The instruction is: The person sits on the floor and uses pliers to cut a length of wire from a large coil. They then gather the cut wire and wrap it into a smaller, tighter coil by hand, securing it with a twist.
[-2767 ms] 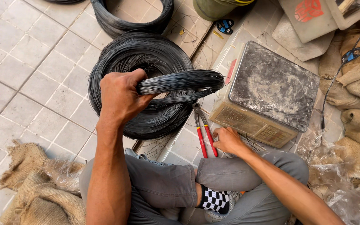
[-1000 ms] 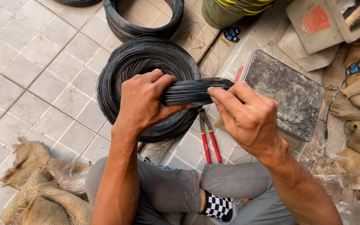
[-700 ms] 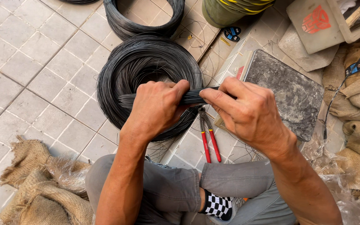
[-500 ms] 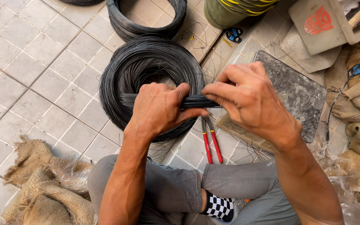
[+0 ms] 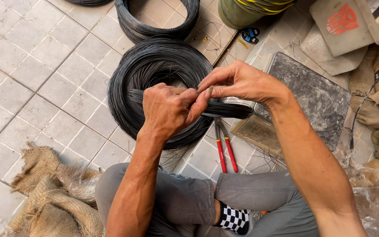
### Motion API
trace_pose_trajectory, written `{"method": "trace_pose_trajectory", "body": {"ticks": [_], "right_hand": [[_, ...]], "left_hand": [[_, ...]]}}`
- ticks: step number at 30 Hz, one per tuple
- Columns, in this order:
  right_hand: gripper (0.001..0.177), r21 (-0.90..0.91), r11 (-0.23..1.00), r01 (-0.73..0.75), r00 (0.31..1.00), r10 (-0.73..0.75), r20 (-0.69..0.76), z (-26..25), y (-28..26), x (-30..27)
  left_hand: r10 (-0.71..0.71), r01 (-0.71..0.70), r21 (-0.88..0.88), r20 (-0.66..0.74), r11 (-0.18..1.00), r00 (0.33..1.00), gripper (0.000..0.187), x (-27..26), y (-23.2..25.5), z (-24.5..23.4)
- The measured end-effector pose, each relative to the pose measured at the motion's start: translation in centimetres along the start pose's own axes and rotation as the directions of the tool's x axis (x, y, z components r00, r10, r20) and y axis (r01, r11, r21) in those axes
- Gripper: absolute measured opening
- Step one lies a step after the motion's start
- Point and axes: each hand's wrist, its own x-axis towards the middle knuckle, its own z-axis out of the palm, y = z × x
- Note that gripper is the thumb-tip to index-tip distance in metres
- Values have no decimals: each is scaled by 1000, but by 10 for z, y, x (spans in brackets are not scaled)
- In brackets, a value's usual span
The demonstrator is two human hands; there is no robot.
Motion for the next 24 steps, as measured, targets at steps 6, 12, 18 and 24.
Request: {"method": "trace_pose_trajectory", "body": {"ticks": [6, 12, 18, 24], "right_hand": [[8, -747, 652, 129, 402, -723, -562, 44, -23, -53], [9, -643, 763, 74, 528, -577, -624, 146, 43, -33], [51, -390, 905, 172, 779, -367, -507, 135, 53, -5], [18, 434, 850, 299, 900, -100, -424, 163, 66, -34]], "left_hand": [[-72, 73, 2, -27, 997, 997, 48, 6, 3, -10], [-102, 103, 20, -34, 994, 994, 48, 7, 10, -7], [-78, 78, 36, -16, 996, 997, 41, 4, 9, -1], [-78, 80, 30, -54, 996, 995, 43, 7, 11, -4]]}}
